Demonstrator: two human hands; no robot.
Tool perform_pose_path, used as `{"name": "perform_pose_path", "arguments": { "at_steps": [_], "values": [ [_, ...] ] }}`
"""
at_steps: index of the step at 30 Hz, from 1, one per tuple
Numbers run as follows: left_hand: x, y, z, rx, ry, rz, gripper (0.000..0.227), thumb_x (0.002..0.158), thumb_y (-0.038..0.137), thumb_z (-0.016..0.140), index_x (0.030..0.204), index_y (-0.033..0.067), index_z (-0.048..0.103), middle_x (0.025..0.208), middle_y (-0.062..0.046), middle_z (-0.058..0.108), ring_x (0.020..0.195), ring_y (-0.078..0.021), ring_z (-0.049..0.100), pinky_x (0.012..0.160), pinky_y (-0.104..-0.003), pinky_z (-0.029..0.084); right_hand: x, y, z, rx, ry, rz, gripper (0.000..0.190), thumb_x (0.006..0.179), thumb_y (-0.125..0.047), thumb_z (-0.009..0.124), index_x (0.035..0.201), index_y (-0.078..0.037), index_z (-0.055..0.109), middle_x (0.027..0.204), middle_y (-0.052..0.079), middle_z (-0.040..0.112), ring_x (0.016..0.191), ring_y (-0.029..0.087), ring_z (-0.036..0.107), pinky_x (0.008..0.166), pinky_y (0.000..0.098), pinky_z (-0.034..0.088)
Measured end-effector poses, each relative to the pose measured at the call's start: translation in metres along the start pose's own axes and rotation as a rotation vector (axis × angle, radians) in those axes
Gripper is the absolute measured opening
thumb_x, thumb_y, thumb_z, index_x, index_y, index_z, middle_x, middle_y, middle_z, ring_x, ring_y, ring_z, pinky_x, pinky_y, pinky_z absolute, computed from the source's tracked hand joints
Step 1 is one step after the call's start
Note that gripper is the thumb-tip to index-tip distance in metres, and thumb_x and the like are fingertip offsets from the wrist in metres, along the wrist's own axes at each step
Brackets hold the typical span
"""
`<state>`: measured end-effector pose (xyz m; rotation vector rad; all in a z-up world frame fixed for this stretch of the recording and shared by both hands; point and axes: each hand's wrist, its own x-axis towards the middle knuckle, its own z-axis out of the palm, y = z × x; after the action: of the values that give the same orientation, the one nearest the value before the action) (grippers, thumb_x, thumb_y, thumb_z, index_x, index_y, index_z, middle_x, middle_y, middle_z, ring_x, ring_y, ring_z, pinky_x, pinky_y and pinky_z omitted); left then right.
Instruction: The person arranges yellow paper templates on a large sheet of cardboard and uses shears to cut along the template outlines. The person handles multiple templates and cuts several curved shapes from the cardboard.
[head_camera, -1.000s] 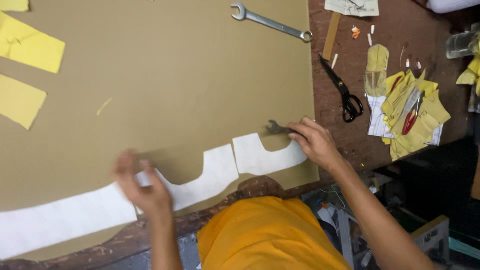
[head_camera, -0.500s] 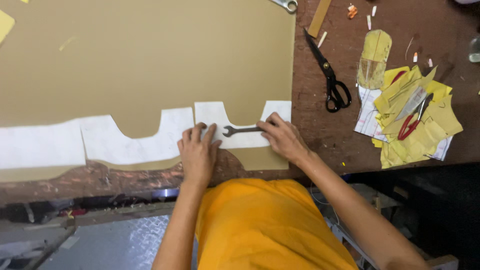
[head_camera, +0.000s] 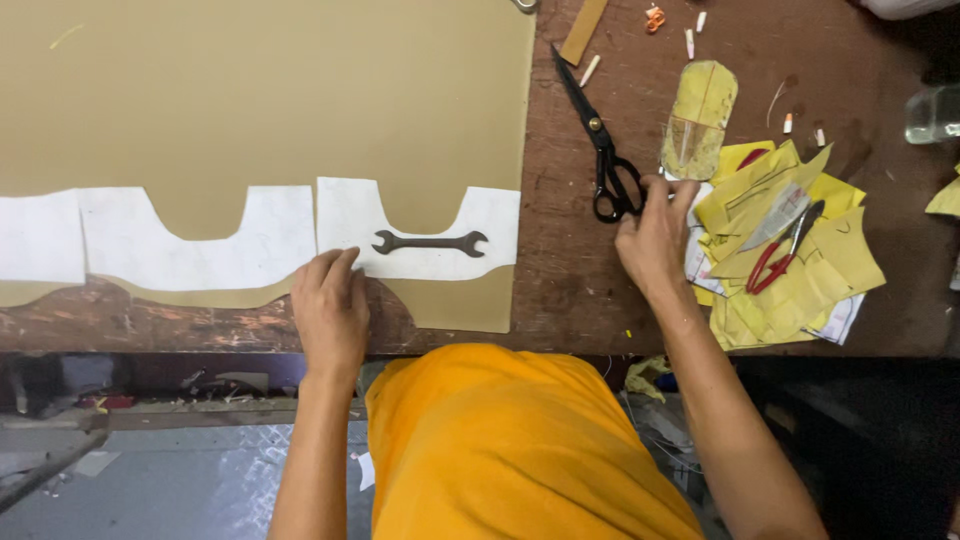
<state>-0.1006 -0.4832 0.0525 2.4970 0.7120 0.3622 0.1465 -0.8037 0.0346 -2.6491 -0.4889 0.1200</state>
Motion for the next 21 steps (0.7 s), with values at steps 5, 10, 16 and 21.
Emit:
{"name": "perform_pose_path", "arguments": {
  "at_steps": [5,10,16,21],
  "values": [
    [-0.028,0.038,0.02,-0.08,0.016,-0.022,0.025,0.091,0.0,0.07,0.116,0.0041,0.073,0.116,-0.013,0.069,0.111,-0.0345,0.062,0.095,-0.046,0.048,0.0,0.013,0.006,-0.198,-0.177,0.032,0.054,0.076,0.001,0.069,0.128,0.005,0.055,0.122,0.028,0.04,0.113,0.048,0.047,0.093,0.0551,0.043],
    [-0.037,0.053,0.045,-0.055,0.043,-0.085,0.032,0.09,0.001,0.07,0.121,0.0039,0.071,0.124,-0.016,0.065,0.117,-0.0362,0.059,0.098,-0.047,0.047,0.002,0.021,0.003,-0.075,-0.102,-0.037,0.05,0.08,0.004,0.066,0.129,-0.003,0.062,0.117,0.023,0.047,0.111,0.044,0.05,0.093,0.0533,0.045],
    [-0.022,0.013,0.047,-0.005,0.2,-0.285,0.033,0.095,0.005,0.072,0.127,0.0014,0.068,0.123,-0.02,0.06,0.119,-0.0389,0.055,0.102,-0.048,0.045,0.0,-0.037,0.036,0.331,-0.346,-0.274,0.042,0.092,-0.014,0.074,0.133,-0.01,0.065,0.106,0.01,0.058,0.096,0.028,0.061,0.087,0.0403,0.051],
    [0.002,-0.017,0.038,-0.021,0.224,-0.47,0.031,0.094,0.012,0.075,0.122,-0.0001,0.068,0.109,-0.018,0.056,0.103,-0.0352,0.056,0.091,-0.046,0.046,0.001,-0.073,0.053,0.173,-0.323,-0.392,0.055,0.083,-0.021,0.083,0.135,-0.015,0.066,0.094,0.009,0.056,0.086,0.027,0.061,0.077,0.0451,0.047]
  ]
}}
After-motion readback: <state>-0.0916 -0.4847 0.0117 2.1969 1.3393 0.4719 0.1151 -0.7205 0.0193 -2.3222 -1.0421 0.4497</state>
